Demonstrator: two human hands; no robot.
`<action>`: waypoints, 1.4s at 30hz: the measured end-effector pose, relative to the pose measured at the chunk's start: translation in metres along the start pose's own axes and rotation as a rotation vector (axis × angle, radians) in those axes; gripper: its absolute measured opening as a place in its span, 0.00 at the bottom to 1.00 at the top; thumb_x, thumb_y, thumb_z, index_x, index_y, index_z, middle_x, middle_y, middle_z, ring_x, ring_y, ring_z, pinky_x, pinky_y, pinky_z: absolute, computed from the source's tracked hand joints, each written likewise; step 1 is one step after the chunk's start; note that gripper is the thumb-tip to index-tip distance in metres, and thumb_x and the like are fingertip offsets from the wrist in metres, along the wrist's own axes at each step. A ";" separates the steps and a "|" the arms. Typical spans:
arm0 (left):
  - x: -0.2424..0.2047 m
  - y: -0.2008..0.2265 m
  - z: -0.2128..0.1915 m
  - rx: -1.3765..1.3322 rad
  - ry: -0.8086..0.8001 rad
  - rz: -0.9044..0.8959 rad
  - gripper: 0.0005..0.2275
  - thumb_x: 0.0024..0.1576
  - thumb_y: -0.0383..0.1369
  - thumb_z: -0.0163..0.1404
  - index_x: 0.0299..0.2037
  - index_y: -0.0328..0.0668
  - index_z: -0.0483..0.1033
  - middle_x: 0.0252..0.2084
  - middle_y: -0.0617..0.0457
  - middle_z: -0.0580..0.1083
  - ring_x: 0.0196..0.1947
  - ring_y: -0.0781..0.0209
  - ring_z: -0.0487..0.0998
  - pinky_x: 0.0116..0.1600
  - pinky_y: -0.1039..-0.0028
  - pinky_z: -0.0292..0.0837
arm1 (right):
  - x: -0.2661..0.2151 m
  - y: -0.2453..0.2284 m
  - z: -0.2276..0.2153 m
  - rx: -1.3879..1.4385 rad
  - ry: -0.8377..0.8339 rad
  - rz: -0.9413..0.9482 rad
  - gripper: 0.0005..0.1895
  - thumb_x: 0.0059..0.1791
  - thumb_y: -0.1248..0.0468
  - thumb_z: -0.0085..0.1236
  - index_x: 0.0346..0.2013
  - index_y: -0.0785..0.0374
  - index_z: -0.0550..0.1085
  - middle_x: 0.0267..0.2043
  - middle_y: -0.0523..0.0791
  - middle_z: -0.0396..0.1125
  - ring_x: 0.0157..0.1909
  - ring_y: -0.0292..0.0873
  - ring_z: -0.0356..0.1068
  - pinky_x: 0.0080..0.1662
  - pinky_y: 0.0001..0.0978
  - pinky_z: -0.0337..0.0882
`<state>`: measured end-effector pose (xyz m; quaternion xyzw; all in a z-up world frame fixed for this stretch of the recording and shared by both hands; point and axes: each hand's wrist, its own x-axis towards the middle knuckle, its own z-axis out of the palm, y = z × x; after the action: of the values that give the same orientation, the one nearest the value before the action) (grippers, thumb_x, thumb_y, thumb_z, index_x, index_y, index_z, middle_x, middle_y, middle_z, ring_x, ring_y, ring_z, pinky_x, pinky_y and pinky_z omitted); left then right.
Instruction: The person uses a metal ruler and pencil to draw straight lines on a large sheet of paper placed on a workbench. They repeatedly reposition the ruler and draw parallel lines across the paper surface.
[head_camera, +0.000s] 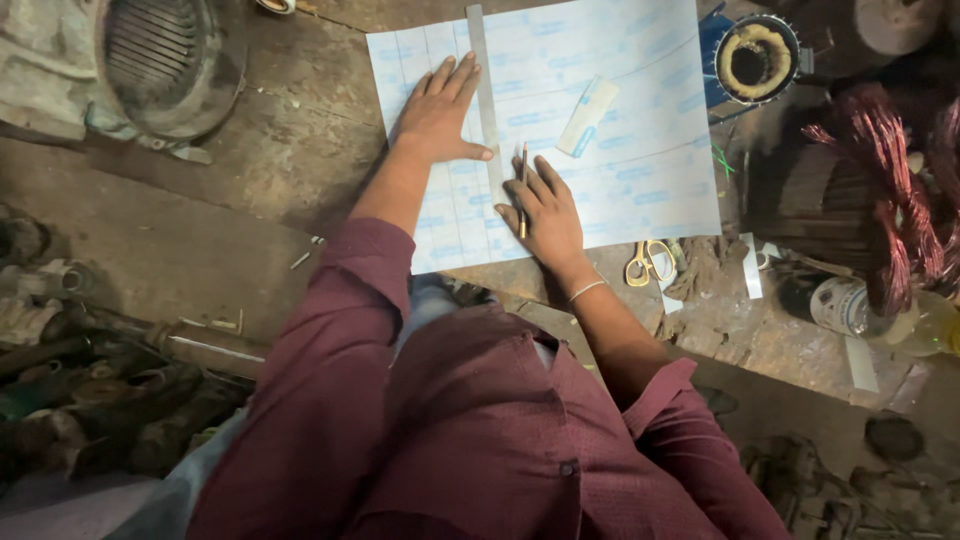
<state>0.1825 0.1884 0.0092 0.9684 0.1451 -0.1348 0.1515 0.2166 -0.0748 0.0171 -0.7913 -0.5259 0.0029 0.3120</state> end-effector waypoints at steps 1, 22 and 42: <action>0.000 0.000 0.000 0.005 -0.007 -0.005 0.60 0.39 0.63 0.64 0.77 0.44 0.43 0.81 0.53 0.39 0.79 0.52 0.38 0.79 0.57 0.38 | 0.000 0.000 0.000 0.003 -0.001 0.003 0.18 0.51 0.56 0.66 0.51 0.60 0.77 0.66 0.50 0.66 0.69 0.62 0.60 0.65 0.51 0.64; -0.001 0.002 -0.003 0.011 -0.022 -0.029 0.61 0.37 0.64 0.64 0.77 0.45 0.42 0.80 0.54 0.39 0.79 0.55 0.37 0.79 0.58 0.38 | 0.002 -0.003 -0.004 -0.016 0.006 -0.006 0.17 0.51 0.55 0.65 0.50 0.60 0.77 0.67 0.51 0.66 0.69 0.63 0.60 0.64 0.50 0.64; -0.001 0.001 -0.003 0.033 -0.037 -0.038 0.61 0.39 0.66 0.61 0.78 0.46 0.41 0.80 0.55 0.37 0.79 0.56 0.36 0.79 0.59 0.37 | 0.002 -0.001 0.000 -0.016 -0.024 0.021 0.17 0.51 0.55 0.65 0.51 0.58 0.77 0.68 0.50 0.65 0.70 0.61 0.59 0.65 0.50 0.63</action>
<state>0.1824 0.1879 0.0123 0.9652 0.1582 -0.1578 0.1356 0.2163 -0.0728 0.0187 -0.7993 -0.5211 0.0113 0.2992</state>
